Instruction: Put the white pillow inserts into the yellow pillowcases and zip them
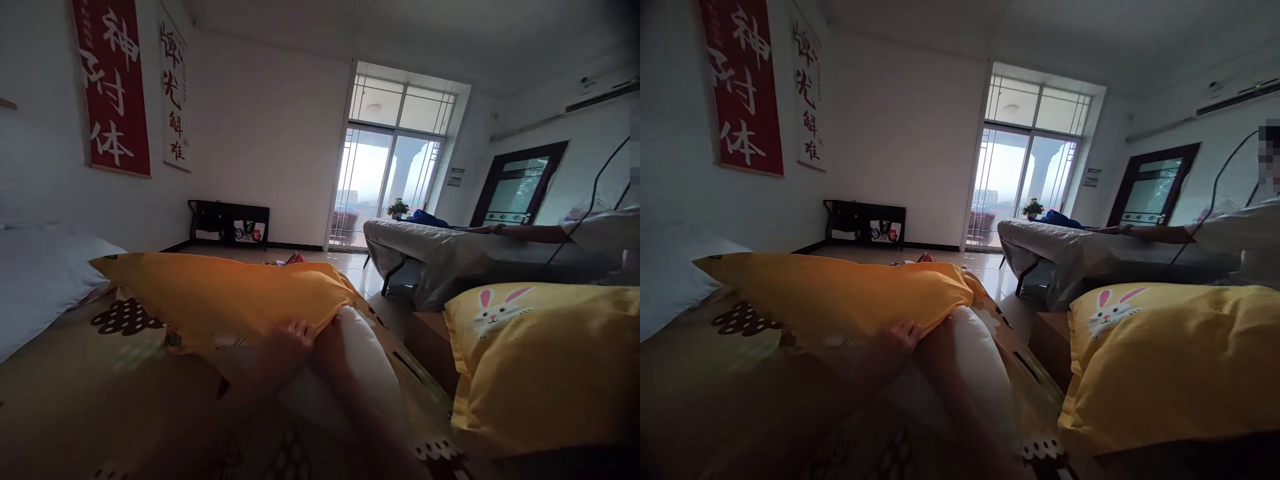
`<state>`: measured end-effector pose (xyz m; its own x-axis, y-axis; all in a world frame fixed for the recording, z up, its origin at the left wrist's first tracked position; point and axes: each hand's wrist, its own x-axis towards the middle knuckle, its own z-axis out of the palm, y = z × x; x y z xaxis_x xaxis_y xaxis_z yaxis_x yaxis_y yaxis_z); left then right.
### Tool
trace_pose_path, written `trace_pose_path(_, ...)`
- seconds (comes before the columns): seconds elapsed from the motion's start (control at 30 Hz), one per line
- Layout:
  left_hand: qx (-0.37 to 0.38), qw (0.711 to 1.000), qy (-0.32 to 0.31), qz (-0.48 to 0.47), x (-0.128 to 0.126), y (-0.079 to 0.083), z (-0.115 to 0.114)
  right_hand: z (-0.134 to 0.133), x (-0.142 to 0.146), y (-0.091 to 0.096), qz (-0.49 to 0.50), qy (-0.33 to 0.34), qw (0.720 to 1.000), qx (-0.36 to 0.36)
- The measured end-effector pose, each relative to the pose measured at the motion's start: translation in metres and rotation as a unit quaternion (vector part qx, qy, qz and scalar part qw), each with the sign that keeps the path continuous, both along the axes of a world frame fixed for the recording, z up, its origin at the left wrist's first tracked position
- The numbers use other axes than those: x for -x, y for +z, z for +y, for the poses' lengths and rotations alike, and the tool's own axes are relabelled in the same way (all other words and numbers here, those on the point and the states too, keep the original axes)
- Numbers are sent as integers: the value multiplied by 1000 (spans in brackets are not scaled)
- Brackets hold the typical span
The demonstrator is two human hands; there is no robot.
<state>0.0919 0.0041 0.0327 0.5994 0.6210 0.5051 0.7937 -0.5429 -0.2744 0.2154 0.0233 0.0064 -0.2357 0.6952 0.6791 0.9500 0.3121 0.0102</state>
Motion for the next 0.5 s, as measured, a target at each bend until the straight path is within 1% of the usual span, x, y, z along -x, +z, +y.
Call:
trace_pose_path(0.07,26,998,14,-48,10,3,3,-18,-10,-10,-36,3,999,3)
trace_pose_path(0.1,24,997,17,-69,14,4,3,-28,-19,-18,-63,17,998,-2)
trace_pose_path(0.17,-3,996,9,-86,23,5,1,-47,-44,-33,-104,81,991,-31)
trace_pose_path(0.2,-24,996,-3,-88,27,4,-1,-54,-60,-40,-92,106,988,-57)
trace_pose_path(0.23,-52,994,-19,-92,30,2,-4,-58,-78,-45,-51,111,989,-84)
trace_pose_path(0.27,-85,991,-38,-99,34,-1,-7,-61,-97,-47,21,95,989,-113)
trace_pose_path(0.3,-122,985,-62,-109,37,-5,-11,-61,-114,-46,105,59,985,-125)
trace_pose_path(0.33,-161,976,-87,-117,41,-9,-16,-61,-130,-43,175,34,977,-112)
trace_pose_path(0.37,-203,966,-107,-121,46,-14,-22,-60,-142,-38,221,27,972,-74)
trace_pose_path(0.4,-243,955,-123,-117,50,-18,-27,-59,-149,-32,242,41,969,-21)
trace_pose_path(0.43,-281,945,-130,-106,55,-21,-33,-59,-151,-26,250,71,965,33)
trace_pose_path(0.5,-335,930,-129,-79,62,-23,-43,-61,-142,-16,267,139,946,120)
